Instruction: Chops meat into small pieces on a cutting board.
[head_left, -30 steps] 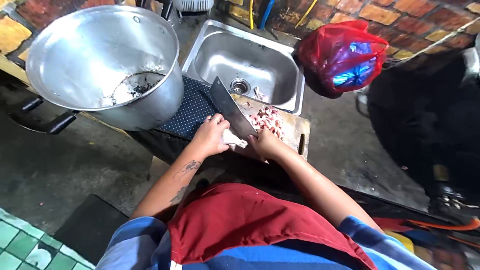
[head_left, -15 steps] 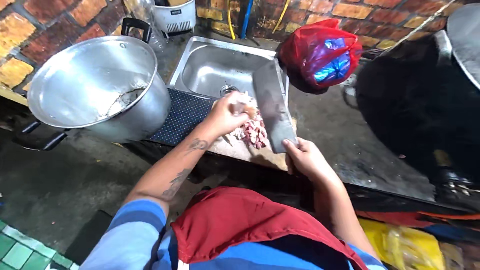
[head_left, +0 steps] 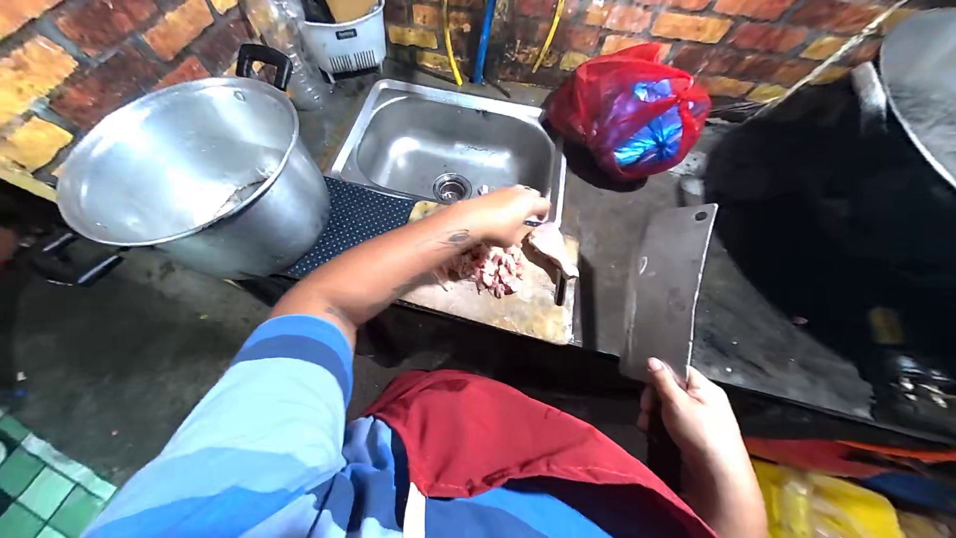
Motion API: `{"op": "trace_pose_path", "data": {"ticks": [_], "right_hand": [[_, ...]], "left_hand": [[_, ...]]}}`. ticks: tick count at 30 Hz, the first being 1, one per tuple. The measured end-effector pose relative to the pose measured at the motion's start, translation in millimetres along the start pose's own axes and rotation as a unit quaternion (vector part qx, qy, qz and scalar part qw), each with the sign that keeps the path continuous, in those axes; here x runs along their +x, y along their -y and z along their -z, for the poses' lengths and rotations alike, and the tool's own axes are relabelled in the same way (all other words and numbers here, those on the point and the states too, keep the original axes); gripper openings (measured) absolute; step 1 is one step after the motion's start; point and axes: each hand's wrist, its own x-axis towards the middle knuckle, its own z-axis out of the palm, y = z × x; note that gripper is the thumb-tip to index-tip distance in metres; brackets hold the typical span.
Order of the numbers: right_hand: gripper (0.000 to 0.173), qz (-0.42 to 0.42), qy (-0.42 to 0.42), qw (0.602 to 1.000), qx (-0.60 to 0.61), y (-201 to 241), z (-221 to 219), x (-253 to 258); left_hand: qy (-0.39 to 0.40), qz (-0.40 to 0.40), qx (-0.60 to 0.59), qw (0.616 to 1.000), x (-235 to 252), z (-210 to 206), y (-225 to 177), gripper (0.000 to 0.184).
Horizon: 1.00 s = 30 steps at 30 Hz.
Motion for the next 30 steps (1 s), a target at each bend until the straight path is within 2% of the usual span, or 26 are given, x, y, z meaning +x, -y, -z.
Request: {"op": "trace_pose_path", "data": {"ticks": [2,4,6,8,11,15,19,22,25,28,30], "right_hand": [[0.021,-0.003,0.007,1.000,-0.001,-0.5,1.1,0.7],[0.021,-0.003,0.020,1.000,-0.012,4.6,-1.1,3.1],[0.021,0.004,0.039,0.999,-0.018,13.2,-5.7,7.2],[0.020,0.026,0.064,0.997,-0.021,24.3,-13.2,10.7],[0.020,0.073,0.116,0.990,-0.024,42.4,-31.7,14.5],[0.021,0.136,0.189,0.970,-0.063,66.7,-66.8,17.9],[0.028,0.169,0.238,0.941,-0.173,82.5,-108.9,25.7],[0.033,0.178,0.251,0.918,-0.250,91.6,-138.3,26.4],[0.033,0.154,0.271,0.902,-0.300,100.1,-162.2,22.1],[0.032,0.153,0.262,0.903,-0.304,101.2,-173.3,22.8],[0.032,0.190,0.231,0.911,-0.282,108.1,-168.5,22.1]], "left_hand": [[0.027,0.025,0.040,0.999,-34.4,9.0,12.9,0.044],[0.083,0.077,0.059,0.992,-64.7,6.8,22.6,0.052],[0.123,0.112,0.046,0.985,-85.5,-2.6,30.5,0.065],[0.126,0.132,0.031,0.983,-99.1,-13.8,36.8,0.080],[0.088,0.139,0.019,0.986,-113.5,-28.1,41.8,0.081],[0.039,0.183,0.014,0.982,-132.3,-39.5,40.8,0.049],[-0.060,0.289,-0.062,0.954,-148.0,-61.9,29.9,0.056],[-0.106,0.340,-0.102,0.929,-151.7,-76.2,17.3,0.064],[-0.144,0.341,-0.156,0.916,-160.4,-82.3,9.6,0.069],[-0.218,0.306,-0.180,0.909,-170.0,-95.8,8.1,0.058],[-0.258,0.291,-0.188,0.902,-172.4,-103.8,8.9,0.050]]}}
